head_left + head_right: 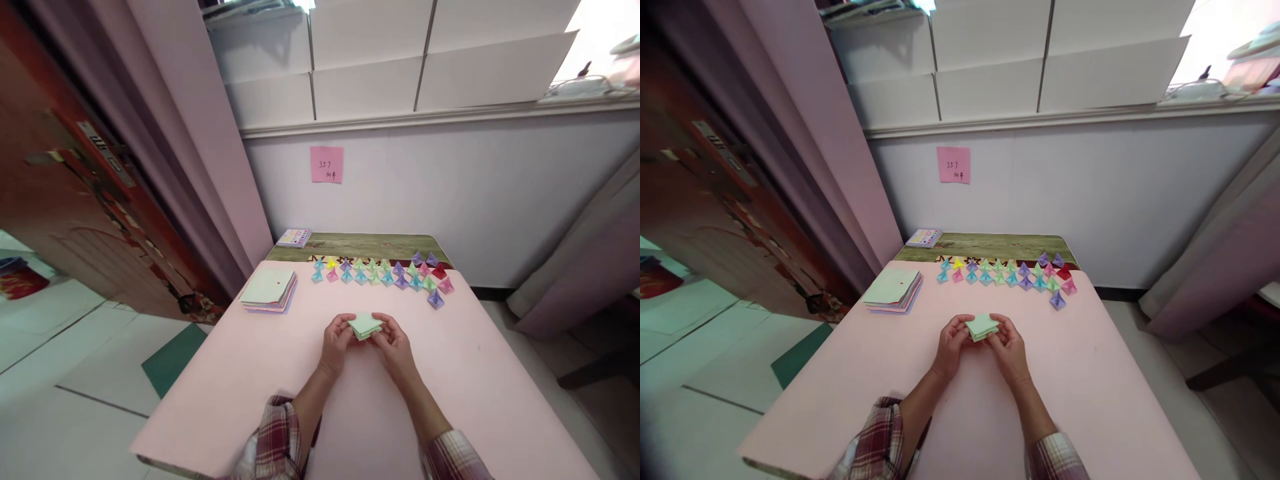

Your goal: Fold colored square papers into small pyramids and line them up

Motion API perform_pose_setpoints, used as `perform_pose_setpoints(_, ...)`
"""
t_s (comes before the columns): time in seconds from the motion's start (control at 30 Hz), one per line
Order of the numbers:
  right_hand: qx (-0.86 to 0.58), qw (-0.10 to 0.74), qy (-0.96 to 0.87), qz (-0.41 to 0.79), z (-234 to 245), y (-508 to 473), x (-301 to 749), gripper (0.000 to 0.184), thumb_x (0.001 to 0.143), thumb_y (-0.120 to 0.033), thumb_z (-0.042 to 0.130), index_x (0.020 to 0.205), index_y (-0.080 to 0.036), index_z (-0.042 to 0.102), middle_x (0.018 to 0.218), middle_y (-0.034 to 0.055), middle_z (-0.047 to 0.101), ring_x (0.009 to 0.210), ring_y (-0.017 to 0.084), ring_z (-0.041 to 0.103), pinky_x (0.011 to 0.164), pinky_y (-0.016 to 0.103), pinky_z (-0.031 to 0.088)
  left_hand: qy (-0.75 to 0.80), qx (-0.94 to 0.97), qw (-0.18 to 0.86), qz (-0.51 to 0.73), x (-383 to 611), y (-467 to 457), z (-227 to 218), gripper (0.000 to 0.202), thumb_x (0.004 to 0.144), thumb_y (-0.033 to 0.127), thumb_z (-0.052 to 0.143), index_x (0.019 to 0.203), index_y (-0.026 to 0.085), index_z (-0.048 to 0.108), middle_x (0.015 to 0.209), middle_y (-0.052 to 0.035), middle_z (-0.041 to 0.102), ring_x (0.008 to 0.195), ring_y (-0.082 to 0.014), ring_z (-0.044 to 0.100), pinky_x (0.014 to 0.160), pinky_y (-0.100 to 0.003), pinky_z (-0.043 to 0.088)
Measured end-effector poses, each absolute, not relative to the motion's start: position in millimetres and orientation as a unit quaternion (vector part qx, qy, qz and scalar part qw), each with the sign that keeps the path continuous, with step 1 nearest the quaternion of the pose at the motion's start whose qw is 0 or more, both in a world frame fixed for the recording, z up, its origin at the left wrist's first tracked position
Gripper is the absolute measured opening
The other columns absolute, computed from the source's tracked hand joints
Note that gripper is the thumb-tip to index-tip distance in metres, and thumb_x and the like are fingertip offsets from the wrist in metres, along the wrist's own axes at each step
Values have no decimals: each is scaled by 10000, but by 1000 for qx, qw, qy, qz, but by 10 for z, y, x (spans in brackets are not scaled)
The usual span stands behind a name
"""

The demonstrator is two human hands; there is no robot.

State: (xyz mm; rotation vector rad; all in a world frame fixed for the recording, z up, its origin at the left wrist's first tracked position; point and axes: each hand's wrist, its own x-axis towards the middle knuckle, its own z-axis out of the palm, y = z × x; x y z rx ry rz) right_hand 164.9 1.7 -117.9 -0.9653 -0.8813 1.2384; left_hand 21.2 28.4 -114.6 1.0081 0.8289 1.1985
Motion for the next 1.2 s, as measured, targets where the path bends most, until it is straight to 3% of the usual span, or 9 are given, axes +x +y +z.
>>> perform_pose_setpoints(0.4,-408,649,-352,537,-1301,55,1632,255,741,-333,711,937,-213,602,869,26,690,747,187,663,697,321,551,334,479,631,511,227,277,-1136,296,728,240,690,994,162,586,910,-71,699,807,-182,636,716,-277,490)
perform_pose_setpoints(0.67,-441,633,-366,521,-1239,40,1639,441,740,-374,700,1130,-218,566,886,40,689,789,203,655,700,325,545,346,463,630,519,244,293,-1177,262,727,244,715,950,159,605,855,-54,697,763,-165,637,690,-261,483)
perform_pose_setpoints(0.9,-468,623,-401,482,-1264,35,1639,590,735,-242,622,1304,-249,468,902,19,676,693,152,619,597,240,478,371,457,607,533,247,320,-1233,191,699,247,746,837,149,658,771,-26,671,714,-137,607,668,-233,467)
perform_pose_setpoints(1.03,-476,626,-415,458,-1309,49,1637,412,721,-258,614,1131,-232,581,860,16,670,669,149,592,574,233,449,375,450,609,535,238,332,-1252,173,697,275,749,783,149,666,744,-17,659,683,-132,587,659,-241,463)
perform_pose_setpoints(1.2,-504,582,-446,457,-1319,21,1684,148,745,-258,576,868,-202,636,599,-35,561,504,120,450,485,223,357,394,440,603,537,222,333,-1239,187,688,296,757,739,143,661,683,-1,641,622,-110,544,615,-225,432)
